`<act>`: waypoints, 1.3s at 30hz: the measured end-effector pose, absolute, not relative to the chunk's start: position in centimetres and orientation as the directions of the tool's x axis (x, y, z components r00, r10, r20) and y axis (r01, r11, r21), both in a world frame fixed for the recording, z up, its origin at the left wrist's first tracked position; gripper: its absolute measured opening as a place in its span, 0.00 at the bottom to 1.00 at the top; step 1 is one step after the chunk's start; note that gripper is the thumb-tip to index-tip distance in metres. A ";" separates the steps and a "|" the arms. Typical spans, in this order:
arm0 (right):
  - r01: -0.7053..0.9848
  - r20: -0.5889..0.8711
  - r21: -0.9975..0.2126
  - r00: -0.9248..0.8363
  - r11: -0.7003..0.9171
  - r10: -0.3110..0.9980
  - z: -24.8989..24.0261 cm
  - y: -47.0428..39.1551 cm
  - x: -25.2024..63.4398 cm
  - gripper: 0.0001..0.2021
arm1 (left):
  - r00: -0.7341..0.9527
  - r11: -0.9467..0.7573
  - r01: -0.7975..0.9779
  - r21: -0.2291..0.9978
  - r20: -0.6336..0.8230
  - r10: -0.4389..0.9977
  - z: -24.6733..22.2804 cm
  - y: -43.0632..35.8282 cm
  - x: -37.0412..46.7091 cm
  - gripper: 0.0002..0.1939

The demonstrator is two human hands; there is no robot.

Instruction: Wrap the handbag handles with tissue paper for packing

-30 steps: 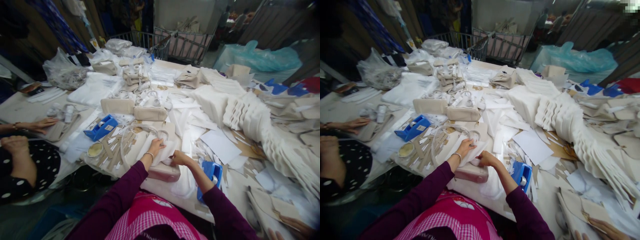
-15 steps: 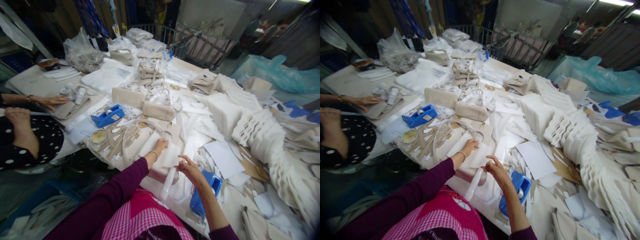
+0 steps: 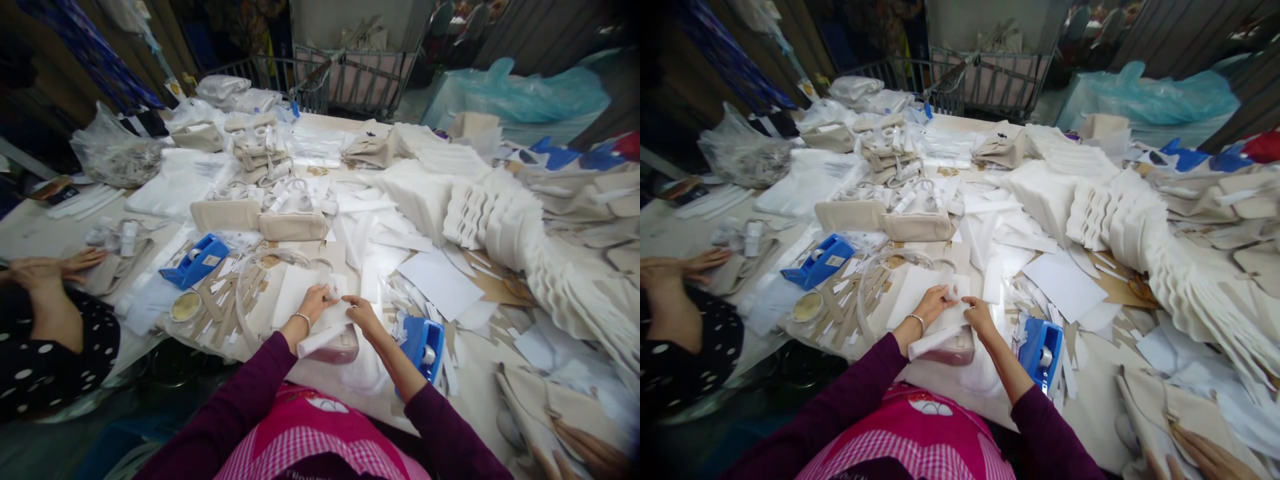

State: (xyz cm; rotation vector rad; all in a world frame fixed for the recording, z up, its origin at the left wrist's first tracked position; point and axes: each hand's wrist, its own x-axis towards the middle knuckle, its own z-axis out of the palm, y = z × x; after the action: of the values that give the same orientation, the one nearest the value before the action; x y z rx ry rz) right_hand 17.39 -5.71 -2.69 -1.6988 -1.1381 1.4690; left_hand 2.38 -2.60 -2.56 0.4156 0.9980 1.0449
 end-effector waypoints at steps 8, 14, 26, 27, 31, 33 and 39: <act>0.546 -0.299 -0.799 0.004 -0.253 0.954 -2.3 -6.3 18.5 0.24 | 0.099 0.490 -0.454 0.744 -0.505 0.858 -2.9 -3.1 2.7 0.12; 0.604 0.108 -0.663 -0.508 0.443 0.854 2.8 -8.6 18.3 0.30 | 0.105 0.491 -0.418 0.764 -0.496 0.862 -3.7 -3.0 2.8 0.13; 0.364 0.118 -0.884 -0.435 0.294 0.893 1.9 -13.3 20.5 0.13 | -0.140 0.330 -0.196 0.923 -0.359 0.923 -4.9 -2.6 3.2 0.12; 0.345 0.107 -0.900 -0.418 0.267 0.902 1.7 -13.6 20.7 0.12 | -0.162 0.303 -0.144 0.942 -0.324 0.932 -5.0 -2.5 3.2 0.12; 0.258 0.095 -0.947 -0.343 0.191 0.934 0.6 -13.6 19.8 0.12 | -0.114 0.311 -0.001 0.950 -0.309 0.944 -5.1 -2.5 3.3 0.14; 0.215 0.067 -0.968 -0.288 0.132 0.955 0.0 -13.3 19.0 0.13 | -0.076 0.342 0.003 0.940 -0.341 0.937 -4.9 -2.8 3.3 0.15; 0.145 -0.064 -0.988 -0.131 -0.045 0.989 -1.3 -12.8 17.1 0.14 | 0.183 0.501 -0.261 0.825 -0.467 0.865 -4.4 -3.4 3.0 0.11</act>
State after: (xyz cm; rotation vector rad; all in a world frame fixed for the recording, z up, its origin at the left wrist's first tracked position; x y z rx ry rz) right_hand 17.09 -12.84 -1.31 -1.2887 -1.3900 1.2804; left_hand 3.04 -3.42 -4.36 0.6703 1.1107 0.8842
